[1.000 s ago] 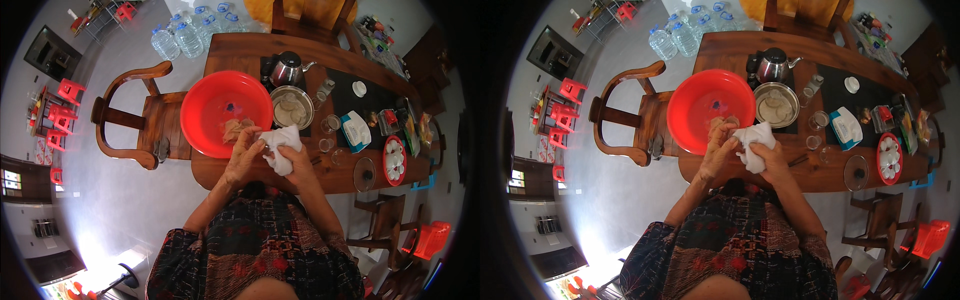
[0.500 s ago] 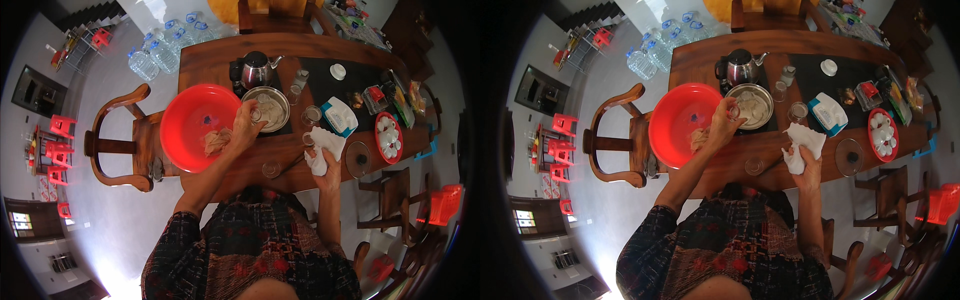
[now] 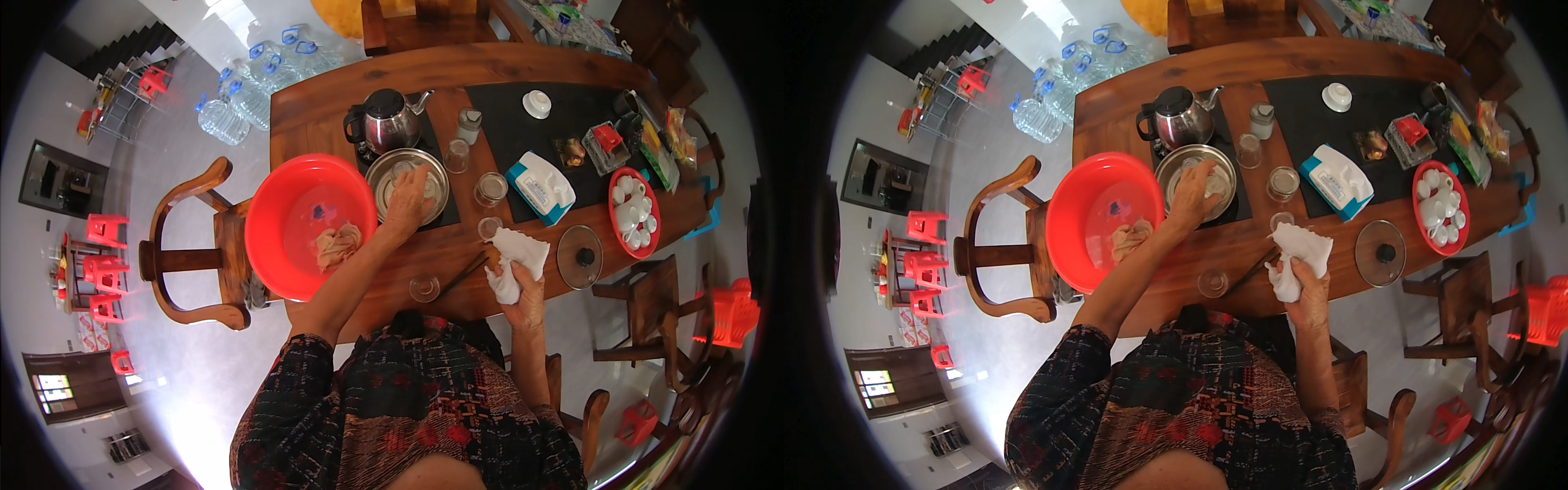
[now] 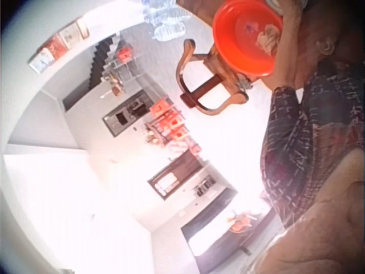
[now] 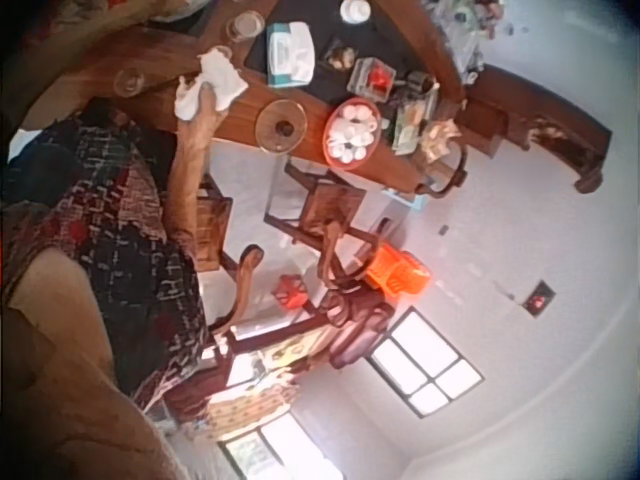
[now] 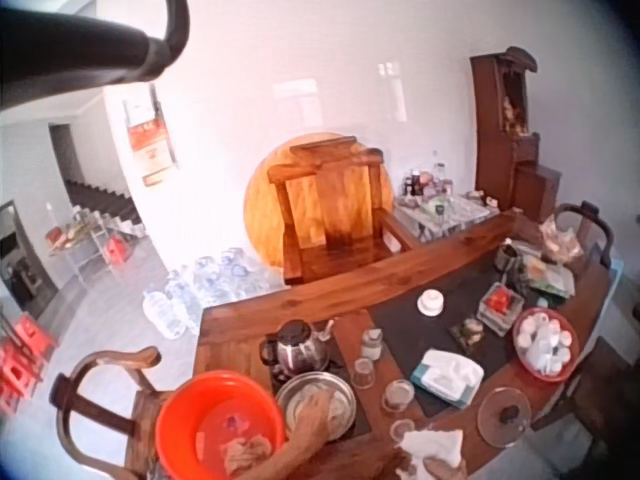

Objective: The person dries small glass cups and a metal lid using a white cloth. They pick up each item from a red basin, wipe it thoroughly, and place it into a metal tray on the table. The person also handles a pair of chopsticks during the process.

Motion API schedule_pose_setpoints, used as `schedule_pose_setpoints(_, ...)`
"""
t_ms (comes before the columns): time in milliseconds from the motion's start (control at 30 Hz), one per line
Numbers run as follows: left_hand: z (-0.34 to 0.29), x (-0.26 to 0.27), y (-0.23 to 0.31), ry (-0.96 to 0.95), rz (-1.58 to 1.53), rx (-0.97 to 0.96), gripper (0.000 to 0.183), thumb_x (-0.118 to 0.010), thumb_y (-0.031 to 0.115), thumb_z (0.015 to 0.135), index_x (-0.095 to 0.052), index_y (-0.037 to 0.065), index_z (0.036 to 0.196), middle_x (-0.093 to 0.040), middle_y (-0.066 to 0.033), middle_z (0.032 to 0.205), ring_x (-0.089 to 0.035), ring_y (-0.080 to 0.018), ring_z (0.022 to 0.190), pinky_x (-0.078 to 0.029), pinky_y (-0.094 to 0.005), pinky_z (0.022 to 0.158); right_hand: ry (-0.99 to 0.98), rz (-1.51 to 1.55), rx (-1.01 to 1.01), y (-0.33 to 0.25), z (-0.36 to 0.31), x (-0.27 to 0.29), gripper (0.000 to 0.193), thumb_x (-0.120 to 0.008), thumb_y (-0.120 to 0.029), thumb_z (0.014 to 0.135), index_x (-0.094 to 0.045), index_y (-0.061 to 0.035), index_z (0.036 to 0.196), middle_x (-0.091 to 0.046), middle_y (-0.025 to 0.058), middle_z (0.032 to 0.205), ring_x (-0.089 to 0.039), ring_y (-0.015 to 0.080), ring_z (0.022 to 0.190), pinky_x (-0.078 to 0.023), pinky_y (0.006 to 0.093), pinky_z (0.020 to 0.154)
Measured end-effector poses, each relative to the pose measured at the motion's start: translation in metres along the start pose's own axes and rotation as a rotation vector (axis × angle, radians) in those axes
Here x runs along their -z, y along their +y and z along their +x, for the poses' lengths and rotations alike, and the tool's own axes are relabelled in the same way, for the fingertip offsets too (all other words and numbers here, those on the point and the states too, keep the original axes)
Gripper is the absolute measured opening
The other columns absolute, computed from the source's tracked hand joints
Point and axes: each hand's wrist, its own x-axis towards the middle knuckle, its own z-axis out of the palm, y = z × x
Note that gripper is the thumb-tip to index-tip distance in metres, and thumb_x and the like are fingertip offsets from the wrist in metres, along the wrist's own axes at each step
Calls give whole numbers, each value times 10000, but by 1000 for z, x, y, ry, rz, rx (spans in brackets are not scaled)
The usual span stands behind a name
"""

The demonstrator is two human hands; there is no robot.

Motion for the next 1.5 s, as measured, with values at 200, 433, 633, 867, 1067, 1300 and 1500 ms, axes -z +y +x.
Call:
schedule_pose_setpoints(200,3,-9,-3,-33,58,-37,582,-691,-10,652,-453,40,1181,-584,-163,1067,-524,-369,1005,-437,-414,857,38,-32,13,-1,1,5,421,-549,-11,851,-454,-3,1261,-590,102,986,-594,167,805,-531,318,714)
schedule_pose_setpoints(433,-5,-9,-12,9,30,-92,552,-684,-3,679,-492,38,1195,-548,-172,1145,-502,-367,1076,-436,-407,893,79,-51,3,-1,-2,3,360,-539,-4,853,-492,7,1210,-598,101,958,-595,173,790,-542,353,738)
schedule_pose_setpoints(633,-50,32,29,-141,-151,-18,613,-731,73,665,-464,48,1216,-490,-174,1192,-473,-375,1100,-426,-407,925,-23,-5,4,8,-9,6,351,-532,8,864,-492,-17,1212,-599,83,954,-603,161,803,-548,351,742)
schedule_pose_setpoints(867,-141,32,33,-478,-114,50,768,-819,209,594,-458,57,1255,-477,-157,1202,-423,-376,1175,-396,-424,976,-74,-68,-38,17,-13,7,392,-530,-27,870,-448,-56,1252,-566,97,978,-565,194,784,-480,467,862)
schedule_pose_setpoints(1067,-164,6,17,-367,-141,47,737,-810,168,592,-439,22,1212,-503,-199,1136,-466,-363,1118,-398,-419,957,-66,-71,-30,21,-27,-2,335,-533,10,855,-498,3,1188,-599,81,934,-602,161,796,-541,325,727)
schedule_pose_setpoints(1300,-163,14,38,-302,-531,452,558,-724,88,670,-429,46,1141,-549,-141,1123,-587,-289,1026,-481,-336,878,-38,-56,-40,25,-42,3,358,-523,17,855,-492,-5,1211,-594,95,945,-594,169,786,-532,330,730)
schedule_pose_setpoints(1500,-148,62,44,155,-562,201,595,-722,0,646,-421,31,1158,-539,-87,1072,-561,-191,985,-465,-314,888,-53,-25,-43,28,-45,2,356,-508,32,864,-485,13,1219,-599,115,947,-598,174,789,-528,308,706)
